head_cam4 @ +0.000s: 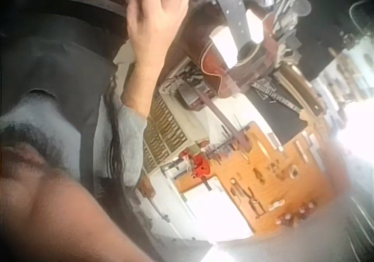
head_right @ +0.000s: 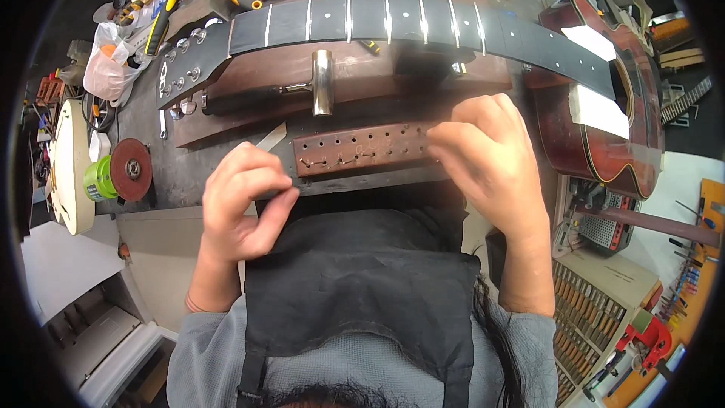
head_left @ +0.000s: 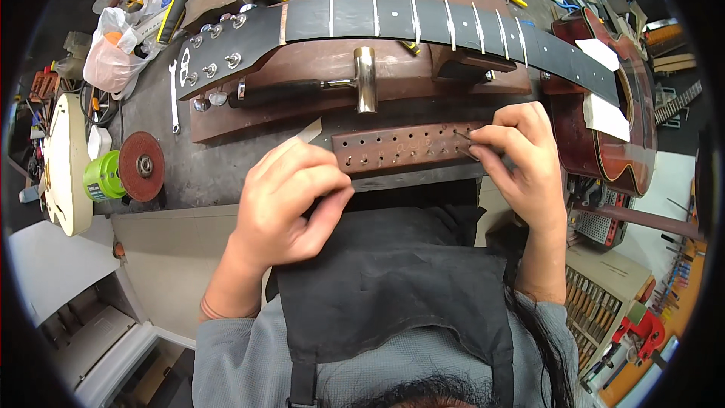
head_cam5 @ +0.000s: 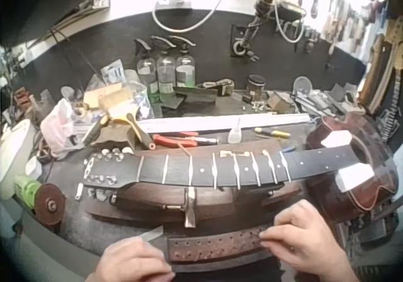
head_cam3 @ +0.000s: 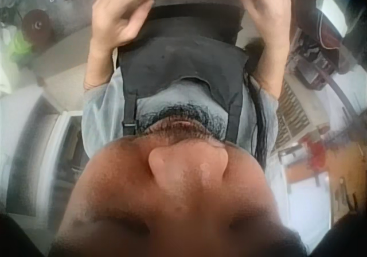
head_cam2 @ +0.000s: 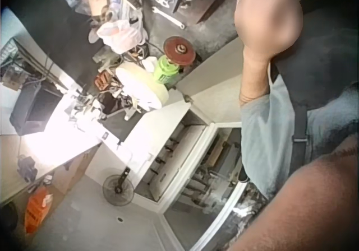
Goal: The person grinds a small metal fret on a bench grinder, then installs it into a slot on a guitar neck. They use a hammer and a metal punch to seat the fret, followed by applying glue to the fret slot. The person then selects a small white circular inlay from a parts box and grinds it on the bench grinder.
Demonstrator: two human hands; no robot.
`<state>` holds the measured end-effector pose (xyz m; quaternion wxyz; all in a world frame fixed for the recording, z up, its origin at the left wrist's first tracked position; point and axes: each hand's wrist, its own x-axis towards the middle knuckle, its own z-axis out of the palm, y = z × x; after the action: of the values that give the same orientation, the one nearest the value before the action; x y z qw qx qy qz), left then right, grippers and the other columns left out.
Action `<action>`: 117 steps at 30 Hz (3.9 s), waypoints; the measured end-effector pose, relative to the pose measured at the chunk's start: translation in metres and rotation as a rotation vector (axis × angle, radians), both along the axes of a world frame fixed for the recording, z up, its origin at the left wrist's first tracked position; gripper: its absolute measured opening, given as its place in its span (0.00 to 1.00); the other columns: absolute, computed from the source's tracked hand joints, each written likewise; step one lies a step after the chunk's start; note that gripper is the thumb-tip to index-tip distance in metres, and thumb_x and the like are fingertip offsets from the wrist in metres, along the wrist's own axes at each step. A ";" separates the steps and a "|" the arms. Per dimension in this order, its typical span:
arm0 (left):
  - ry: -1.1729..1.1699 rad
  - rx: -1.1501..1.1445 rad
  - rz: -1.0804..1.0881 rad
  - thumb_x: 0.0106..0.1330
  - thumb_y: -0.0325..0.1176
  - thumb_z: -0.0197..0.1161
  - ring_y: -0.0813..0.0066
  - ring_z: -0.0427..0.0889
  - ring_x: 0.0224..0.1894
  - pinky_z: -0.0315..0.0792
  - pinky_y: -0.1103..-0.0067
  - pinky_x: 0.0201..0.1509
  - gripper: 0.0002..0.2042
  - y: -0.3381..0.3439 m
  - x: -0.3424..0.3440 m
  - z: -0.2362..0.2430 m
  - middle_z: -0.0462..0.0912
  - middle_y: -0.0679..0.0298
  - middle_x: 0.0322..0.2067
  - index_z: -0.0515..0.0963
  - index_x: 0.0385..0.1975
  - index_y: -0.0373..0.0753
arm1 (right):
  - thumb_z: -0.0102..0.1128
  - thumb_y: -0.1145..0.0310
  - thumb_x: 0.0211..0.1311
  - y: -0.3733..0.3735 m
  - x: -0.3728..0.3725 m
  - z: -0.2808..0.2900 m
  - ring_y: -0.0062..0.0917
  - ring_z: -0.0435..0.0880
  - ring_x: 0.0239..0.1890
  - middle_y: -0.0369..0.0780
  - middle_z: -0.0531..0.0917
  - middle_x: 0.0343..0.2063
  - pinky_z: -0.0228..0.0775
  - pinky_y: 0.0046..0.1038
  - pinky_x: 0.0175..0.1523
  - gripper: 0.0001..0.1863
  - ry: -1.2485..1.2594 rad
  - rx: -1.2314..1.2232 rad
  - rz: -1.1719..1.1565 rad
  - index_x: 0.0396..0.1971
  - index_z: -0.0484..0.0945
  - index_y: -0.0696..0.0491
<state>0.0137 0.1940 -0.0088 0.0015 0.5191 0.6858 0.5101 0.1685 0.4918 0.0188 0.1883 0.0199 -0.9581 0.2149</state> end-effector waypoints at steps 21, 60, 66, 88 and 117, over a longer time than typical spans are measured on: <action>0.063 -0.096 0.268 0.57 0.24 0.83 0.57 0.85 0.41 0.81 0.67 0.39 0.23 0.015 0.014 -0.053 0.80 0.57 0.46 0.74 0.45 0.40 | 0.72 0.88 0.58 -0.006 0.014 0.002 0.32 0.87 0.37 0.45 0.91 0.36 0.78 0.29 0.44 0.15 0.216 -0.423 0.030 0.41 0.82 0.56; -0.834 0.135 -0.162 0.77 0.28 0.69 0.73 0.83 0.45 0.76 0.74 0.52 0.05 0.011 0.033 -0.013 0.85 0.62 0.41 0.85 0.41 0.33 | 0.64 0.76 0.75 -0.101 -0.006 -0.044 0.19 0.79 0.40 0.38 0.83 0.38 0.73 0.24 0.49 0.05 -0.258 -1.295 0.194 0.40 0.76 0.57; -0.854 0.156 -0.167 0.77 0.27 0.68 0.73 0.83 0.44 0.76 0.75 0.50 0.04 0.006 0.032 -0.016 0.85 0.62 0.41 0.85 0.41 0.33 | 0.62 0.75 0.77 -0.108 -0.008 -0.040 0.18 0.78 0.36 0.37 0.82 0.35 0.73 0.23 0.47 0.06 -0.323 -1.315 0.197 0.38 0.74 0.56; -0.729 -0.076 -0.603 0.78 0.22 0.62 0.67 0.86 0.35 0.83 0.76 0.43 0.04 0.063 0.083 0.012 0.85 0.48 0.40 0.74 0.43 0.30 | 0.64 0.66 0.79 -0.062 0.128 0.012 0.28 0.83 0.34 0.40 0.84 0.31 0.74 0.33 0.42 0.12 -0.010 -0.888 -0.042 0.35 0.79 0.58; -0.213 -0.804 -0.892 0.79 0.25 0.63 0.82 0.79 0.31 0.75 0.81 0.37 0.05 0.225 0.219 -0.128 0.83 0.67 0.31 0.83 0.46 0.31 | 0.57 0.65 0.79 0.209 0.740 -0.142 0.24 0.84 0.38 0.37 0.83 0.37 0.80 0.30 0.40 0.09 1.459 -1.039 -1.569 0.47 0.79 0.55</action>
<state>0.2324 0.4194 -0.1373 0.4795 0.6614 0.5370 0.2105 0.9085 0.7004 -0.1235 0.7545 -0.5330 -0.1738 0.3413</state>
